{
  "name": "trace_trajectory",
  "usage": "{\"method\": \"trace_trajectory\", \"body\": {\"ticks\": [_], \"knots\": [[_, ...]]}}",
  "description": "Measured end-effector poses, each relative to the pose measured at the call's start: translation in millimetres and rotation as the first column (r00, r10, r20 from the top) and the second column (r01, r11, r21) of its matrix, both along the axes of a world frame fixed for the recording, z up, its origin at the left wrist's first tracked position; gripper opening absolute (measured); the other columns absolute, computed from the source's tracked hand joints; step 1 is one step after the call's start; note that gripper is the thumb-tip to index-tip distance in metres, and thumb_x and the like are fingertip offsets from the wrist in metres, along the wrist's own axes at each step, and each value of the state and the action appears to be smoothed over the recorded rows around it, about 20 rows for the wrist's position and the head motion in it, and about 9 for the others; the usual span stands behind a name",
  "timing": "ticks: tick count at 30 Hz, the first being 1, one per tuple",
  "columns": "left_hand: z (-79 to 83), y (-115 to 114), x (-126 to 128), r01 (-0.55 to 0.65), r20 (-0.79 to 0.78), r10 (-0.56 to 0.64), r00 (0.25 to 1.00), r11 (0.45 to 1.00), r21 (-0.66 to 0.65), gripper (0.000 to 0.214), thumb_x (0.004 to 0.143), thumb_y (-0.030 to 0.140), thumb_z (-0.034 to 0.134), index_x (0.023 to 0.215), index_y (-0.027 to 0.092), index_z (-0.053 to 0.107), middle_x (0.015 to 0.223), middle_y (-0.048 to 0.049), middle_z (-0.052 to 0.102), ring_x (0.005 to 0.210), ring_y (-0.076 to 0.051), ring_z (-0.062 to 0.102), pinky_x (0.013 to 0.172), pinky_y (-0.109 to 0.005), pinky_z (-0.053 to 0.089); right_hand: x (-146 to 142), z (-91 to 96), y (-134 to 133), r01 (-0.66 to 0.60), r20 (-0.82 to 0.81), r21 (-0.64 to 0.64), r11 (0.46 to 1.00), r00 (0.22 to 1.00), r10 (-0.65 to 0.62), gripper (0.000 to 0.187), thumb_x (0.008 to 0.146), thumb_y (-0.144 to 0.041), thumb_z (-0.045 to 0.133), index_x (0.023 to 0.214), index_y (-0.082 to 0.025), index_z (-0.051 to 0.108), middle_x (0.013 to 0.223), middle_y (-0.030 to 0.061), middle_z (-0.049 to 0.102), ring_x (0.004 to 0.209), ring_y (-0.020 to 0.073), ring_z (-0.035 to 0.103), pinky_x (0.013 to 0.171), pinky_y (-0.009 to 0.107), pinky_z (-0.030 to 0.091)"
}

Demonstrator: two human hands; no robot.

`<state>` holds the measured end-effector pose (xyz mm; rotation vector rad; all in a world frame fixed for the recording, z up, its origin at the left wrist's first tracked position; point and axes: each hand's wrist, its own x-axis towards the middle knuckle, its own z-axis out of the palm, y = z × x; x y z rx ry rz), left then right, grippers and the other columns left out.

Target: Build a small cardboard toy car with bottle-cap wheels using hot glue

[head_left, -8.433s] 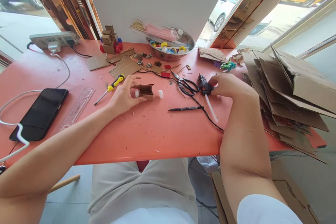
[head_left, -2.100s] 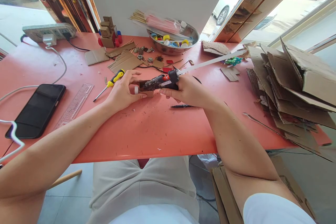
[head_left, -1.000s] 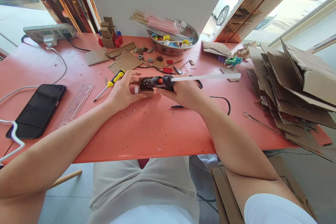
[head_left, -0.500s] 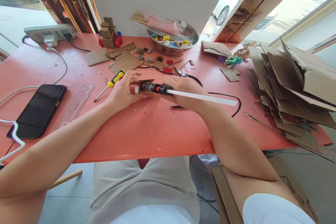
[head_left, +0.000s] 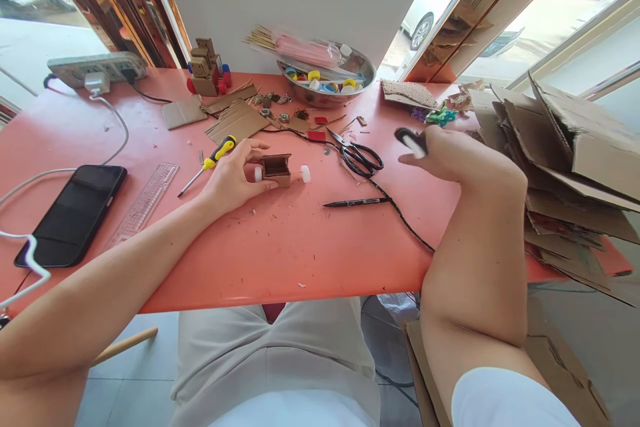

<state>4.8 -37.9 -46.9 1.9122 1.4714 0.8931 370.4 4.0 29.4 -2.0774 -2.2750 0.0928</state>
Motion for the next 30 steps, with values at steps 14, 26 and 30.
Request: {"method": "trace_trajectory", "body": {"ticks": [14, 26, 30], "knots": [[0.4, 1, 0, 0.05, 0.025, -0.049, 0.998, 0.998, -0.031, 0.059, 0.069, 0.039, 0.084, 0.12, 0.027, 0.059, 0.126, -0.0103, 0.081, 0.129, -0.035, 0.073, 0.113, -0.054, 0.053, -12, 2.6, -8, 0.034, 0.056, 0.002, 0.999, 0.998, -0.035, 0.031, 0.071, -0.016, 0.079, 0.099, -0.025, 0.073, 0.091, 0.014, 0.076, 0.089, 0.0363, 0.071, 0.069, 0.044, 0.053], [-13.1, 5, 2, -0.081, -0.028, 0.083, 0.996, 0.995, 0.049, 0.062, 0.063, 0.036, 0.088, 0.117, 0.03, 0.061, 0.121, -0.0063, 0.082, 0.122, -0.034, 0.075, 0.109, -0.05, 0.058, -137, -46.5, -30, -0.478, -0.429, 0.312, 0.821, 0.7, 0.57, 0.036, 0.1, -0.022, 0.057, 0.132, -0.022, 0.073, 0.129, 0.0124, 0.079, 0.118, 0.0278, 0.072, 0.102, 0.043, 0.055], [-10.2, 3, 2, -0.056, -0.024, 0.057, 0.998, 0.998, 0.039, 0.063, 0.064, 0.036, 0.087, 0.119, 0.029, 0.059, 0.122, -0.0069, 0.081, 0.123, -0.034, 0.076, 0.11, -0.05, 0.057, -148, -56.7, -31, -0.447, -0.448, 0.289, 0.846, 0.718, 0.532, 0.036, 0.102, -0.018, 0.052, 0.124, -0.022, 0.08, 0.121, 0.0105, 0.082, 0.113, 0.0267, 0.075, 0.099, 0.04, 0.057]]}}
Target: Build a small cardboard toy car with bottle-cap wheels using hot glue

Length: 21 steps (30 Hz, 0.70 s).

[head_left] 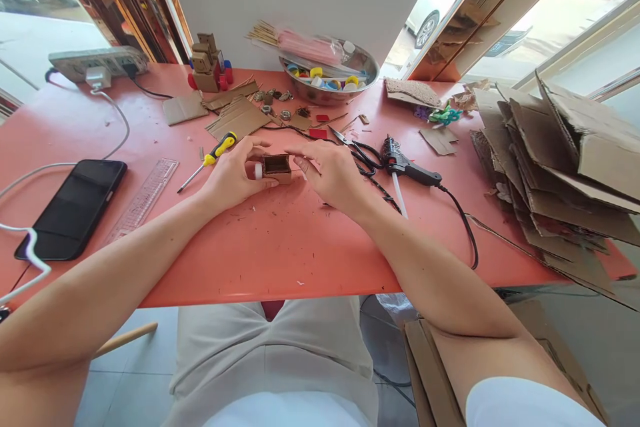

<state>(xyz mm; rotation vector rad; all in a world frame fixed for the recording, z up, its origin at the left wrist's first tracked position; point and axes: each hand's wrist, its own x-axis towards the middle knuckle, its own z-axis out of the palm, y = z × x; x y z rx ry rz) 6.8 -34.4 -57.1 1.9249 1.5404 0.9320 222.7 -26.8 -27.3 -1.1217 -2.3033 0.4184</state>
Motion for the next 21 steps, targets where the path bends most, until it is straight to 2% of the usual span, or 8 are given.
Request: {"method": "trace_trajectory", "body": {"ticks": [6, 13, 21], "knots": [[11.1, -2, -2, 0.062, 0.014, -0.061, 0.998, 0.996, -0.059, 0.064, 0.065, 0.038, 0.087, 0.122, 0.028, 0.058, 0.122, -0.0083, 0.081, 0.124, -0.034, 0.075, 0.11, -0.049, 0.057, -3, -4.1, 2, -0.025, -0.031, 0.039, 0.999, 0.999, 0.026, 0.039, 0.099, -0.012, 0.053, 0.119, -0.026, 0.084, 0.114, 0.007, 0.085, 0.108, 0.0251, 0.077, 0.098, 0.038, 0.058], [10.6, -2, -2, 0.091, 0.018, -0.09, 0.996, 0.995, -0.045, 0.061, 0.067, 0.045, 0.086, 0.12, 0.027, 0.063, 0.121, -0.0079, 0.083, 0.119, -0.033, 0.076, 0.104, -0.047, 0.06, 1, -8.8, 9, -0.175, -0.029, 0.114, 0.978, 0.983, 0.179, 0.042, 0.094, -0.005, 0.053, 0.115, -0.022, 0.086, 0.11, 0.0085, 0.086, 0.104, 0.0242, 0.08, 0.095, 0.037, 0.06], [9.6, -1, -3, 0.062, -0.026, -0.063, 0.998, 0.998, -0.014, 0.057, 0.065, 0.052, 0.088, 0.112, 0.026, 0.067, 0.121, -0.0077, 0.083, 0.117, -0.034, 0.077, 0.102, -0.046, 0.06, 4, -14.4, 16, -0.238, 0.011, 0.145, 0.96, 0.971, 0.239, 0.043, 0.091, -0.003, 0.056, 0.115, -0.023, 0.086, 0.118, 0.0081, 0.085, 0.108, 0.0245, 0.079, 0.097, 0.039, 0.059]]}}
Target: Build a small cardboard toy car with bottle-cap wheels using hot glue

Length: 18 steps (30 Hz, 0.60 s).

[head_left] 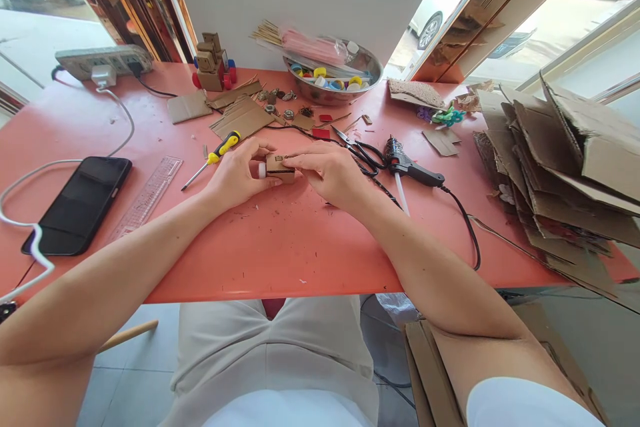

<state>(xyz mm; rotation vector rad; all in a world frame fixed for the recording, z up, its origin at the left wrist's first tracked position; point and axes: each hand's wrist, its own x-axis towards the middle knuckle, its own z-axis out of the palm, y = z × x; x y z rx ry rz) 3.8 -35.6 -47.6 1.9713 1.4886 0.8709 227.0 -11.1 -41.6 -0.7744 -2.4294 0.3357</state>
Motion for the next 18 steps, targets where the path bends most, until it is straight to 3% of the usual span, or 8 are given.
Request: {"method": "trace_trajectory", "body": {"ticks": [12, 18], "knots": [[-6.2, 0, 0, 0.029, -0.036, -0.025, 0.999, 0.991, 0.127, 0.037, 0.073, 0.048, 0.085, 0.097, 0.024, 0.069, 0.105, -0.0057, 0.083, 0.1, -0.028, 0.078, 0.091, -0.041, 0.061, 5, 17.2, -8, 0.003, 0.195, 0.025, 1.0, 0.981, -0.007, 0.038, 0.098, -0.014, 0.057, 0.123, -0.024, 0.083, 0.124, 0.0101, 0.083, 0.118, 0.0293, 0.069, 0.104, 0.048, 0.048], [-5.9, 2, -8, 0.138, -0.127, -0.108, 0.986, 0.956, 0.258, 0.02, 0.085, 0.044, 0.081, 0.096, 0.029, 0.078, 0.113, -0.0035, 0.084, 0.11, -0.028, 0.078, 0.115, -0.056, 0.051, 5, 18.3, -9, 0.019, 0.217, 0.024, 1.0, 0.976, -0.024, 0.038, 0.099, -0.017, 0.056, 0.125, -0.028, 0.083, 0.128, 0.009, 0.082, 0.118, 0.0297, 0.068, 0.104, 0.05, 0.046]]}}
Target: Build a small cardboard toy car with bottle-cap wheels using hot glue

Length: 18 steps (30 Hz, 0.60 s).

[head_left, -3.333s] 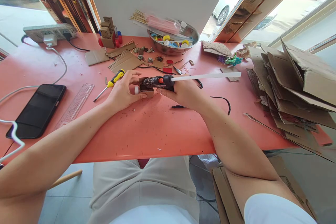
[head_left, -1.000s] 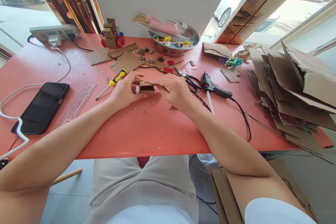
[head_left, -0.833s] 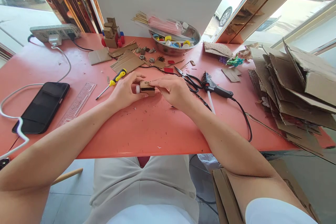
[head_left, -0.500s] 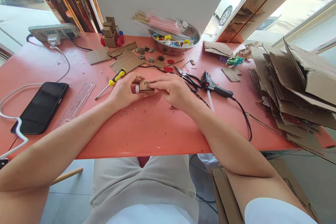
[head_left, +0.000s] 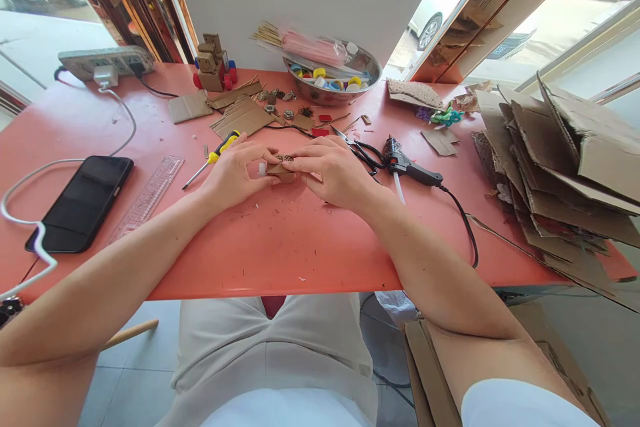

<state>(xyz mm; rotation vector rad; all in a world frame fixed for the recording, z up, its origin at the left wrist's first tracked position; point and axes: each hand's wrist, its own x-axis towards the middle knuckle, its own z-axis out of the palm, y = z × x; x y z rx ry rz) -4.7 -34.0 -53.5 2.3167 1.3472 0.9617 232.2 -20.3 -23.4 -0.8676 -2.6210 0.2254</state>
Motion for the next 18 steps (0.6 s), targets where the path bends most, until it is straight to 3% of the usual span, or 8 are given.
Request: {"method": "trace_trajectory", "body": {"ticks": [3, 7, 18], "knots": [[3.4, 1, -11, 0.05, -0.053, -0.046, 0.998, 0.996, 0.073, 0.012, 0.089, 0.041, 0.077, 0.094, 0.031, 0.081, 0.12, -0.0027, 0.083, 0.116, -0.027, 0.077, 0.122, -0.059, 0.045, -1, -1.8, 0, 0.01, -0.004, 0.003, 1.0, 1.0, -0.01, 0.038, 0.1, -0.017, 0.055, 0.124, -0.027, 0.083, 0.128, 0.0092, 0.082, 0.118, 0.0296, 0.069, 0.105, 0.05, 0.046], [6.7, 5, -21, 0.127, -0.099, -0.114, 0.989, 0.981, 0.144, 0.014, 0.093, 0.04, 0.071, 0.085, 0.033, 0.081, 0.112, -0.0001, 0.085, 0.102, -0.021, 0.079, 0.127, -0.056, 0.042, -3, -3.8, 0, 0.011, -0.003, 0.005, 1.0, 1.0, -0.011, 0.035, 0.1, -0.019, 0.057, 0.122, -0.024, 0.084, 0.127, 0.0113, 0.082, 0.116, 0.0294, 0.07, 0.103, 0.048, 0.047], [15.2, 2, -23, 0.194, -0.18, -0.165, 0.97, 0.968, 0.157, 0.027, 0.1, 0.038, 0.058, 0.087, 0.034, 0.081, 0.108, -0.0004, 0.085, 0.104, -0.022, 0.078, 0.129, -0.057, 0.04, -6, -5.0, -2, 0.02, -0.023, -0.001, 1.0, 1.0, -0.02, 0.034, 0.1, -0.018, 0.057, 0.121, -0.024, 0.084, 0.124, 0.0114, 0.081, 0.114, 0.0282, 0.07, 0.102, 0.045, 0.045]]}}
